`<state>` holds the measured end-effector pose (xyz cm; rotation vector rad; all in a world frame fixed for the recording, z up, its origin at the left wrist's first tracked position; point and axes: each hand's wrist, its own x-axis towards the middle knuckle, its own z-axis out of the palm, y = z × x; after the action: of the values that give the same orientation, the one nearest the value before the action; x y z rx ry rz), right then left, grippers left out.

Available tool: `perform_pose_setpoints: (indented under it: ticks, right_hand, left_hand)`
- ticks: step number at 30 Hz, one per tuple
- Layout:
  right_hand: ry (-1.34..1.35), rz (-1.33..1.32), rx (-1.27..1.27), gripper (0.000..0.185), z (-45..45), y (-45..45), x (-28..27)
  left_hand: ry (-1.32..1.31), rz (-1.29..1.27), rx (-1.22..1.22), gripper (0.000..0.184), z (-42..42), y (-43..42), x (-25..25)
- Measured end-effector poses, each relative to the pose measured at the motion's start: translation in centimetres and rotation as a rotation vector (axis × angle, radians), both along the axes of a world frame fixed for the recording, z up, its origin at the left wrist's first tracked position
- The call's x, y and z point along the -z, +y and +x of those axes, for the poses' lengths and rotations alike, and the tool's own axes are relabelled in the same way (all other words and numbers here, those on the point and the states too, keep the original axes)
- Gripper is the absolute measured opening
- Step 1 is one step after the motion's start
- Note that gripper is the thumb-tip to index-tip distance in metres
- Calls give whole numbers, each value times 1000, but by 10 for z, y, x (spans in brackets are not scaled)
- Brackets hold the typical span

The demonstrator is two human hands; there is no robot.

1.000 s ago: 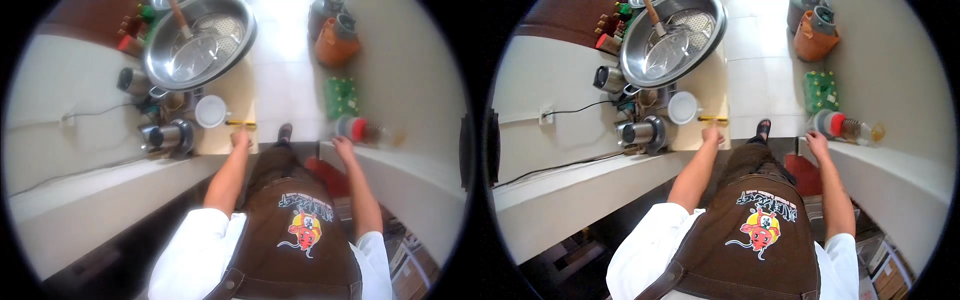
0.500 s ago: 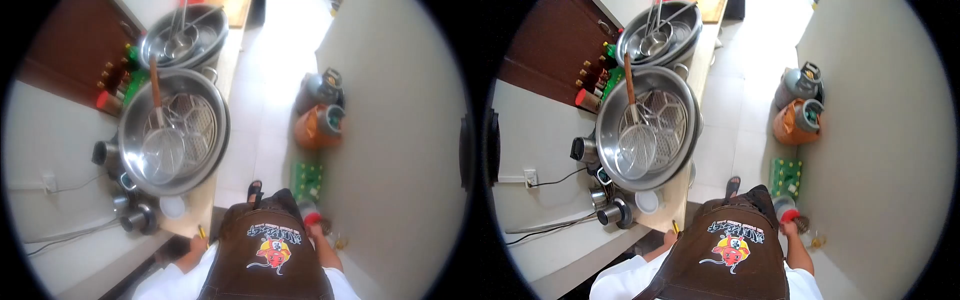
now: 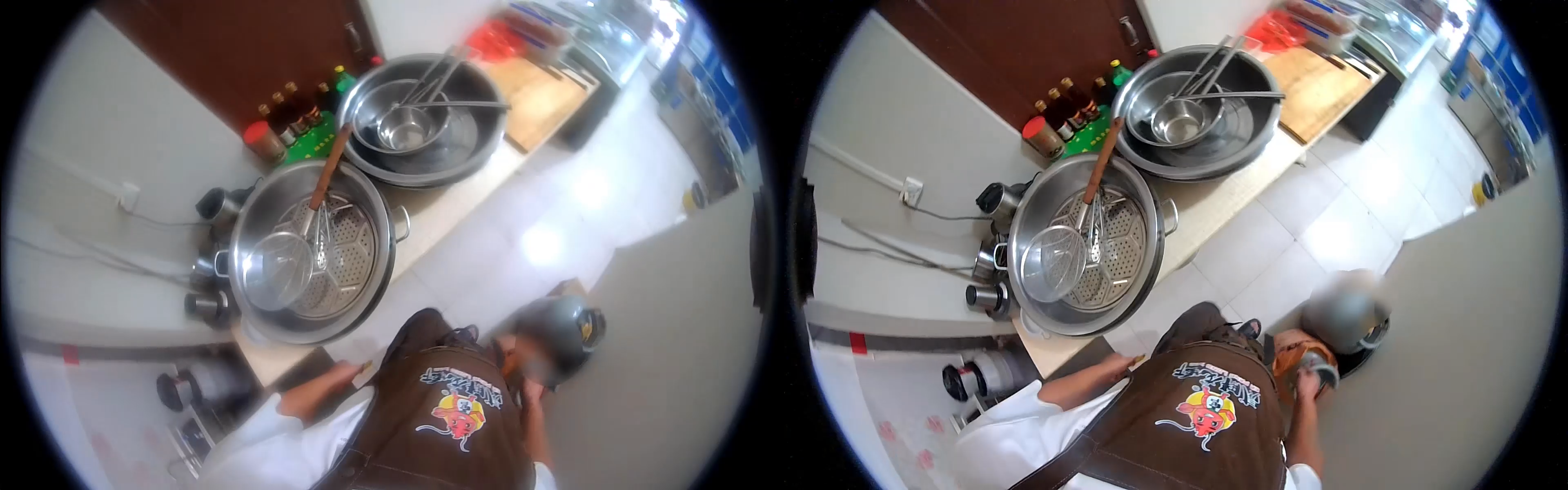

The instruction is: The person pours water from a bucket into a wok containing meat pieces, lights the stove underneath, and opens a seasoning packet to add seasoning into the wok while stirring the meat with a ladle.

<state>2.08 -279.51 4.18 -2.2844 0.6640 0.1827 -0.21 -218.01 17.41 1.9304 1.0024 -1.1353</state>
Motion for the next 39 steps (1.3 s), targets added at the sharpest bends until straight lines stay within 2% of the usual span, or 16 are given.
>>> perform_pose_setpoints:
  ticks: [2,3,4,6,10,12,15,21,24,25,27,30,32,33,37,39]
  right_hand:
    - [-351,-777,-698,20,119,-71,12]
    - [-50,-926,-847,29,189,-65,-51]
    - [-330,-526,-576,23,250,-53,-94]
    - [-304,-117,-438,26,349,-15,-190]
    - [-175,252,-442,35,481,85,-320]
    - [3,295,-466,31,522,107,-333]
    - [-98,426,-655,28,552,101,-265]
    - [-108,445,-852,20,628,114,-294]
    - [-354,272,-946,15,682,130,-324]
    - [-410,193,-967,13,702,147,-346]
    - [-687,181,-1077,12,763,168,-344]
    - [-926,-28,-1212,29,866,222,-332]
    - [-926,-181,-1332,36,916,257,-335]
    - [-990,-256,-1396,37,939,274,-335]
    - [-1263,-598,-1514,37,993,313,-318]
    - [-955,-837,-1667,32,992,316,-325]
  left_hand:
    - [-68,-22,-130,36,55,-50,-19]
    - [-151,-74,-190,33,88,-74,-44]
    - [-169,-81,-231,33,108,-92,-37]
    - [-391,0,-356,32,136,-126,-19]
    - [-406,162,-336,52,174,-168,56]
    - [-410,242,-266,50,193,-186,87]
    - [-220,17,-341,59,232,-203,54]
    - [-256,78,-235,67,277,-227,73]
    - [-444,168,-342,60,287,-252,75]
    - [-247,41,-611,53,298,-257,60]
    - [-296,18,-905,47,293,-284,58]
    - [-618,151,-708,39,235,-332,121]
    - [-436,530,-47,37,226,-374,87]
    - [-391,544,3,37,220,-401,79]
    - [-295,327,-387,36,211,-488,61]
    - [-258,275,-516,36,210,-523,56]
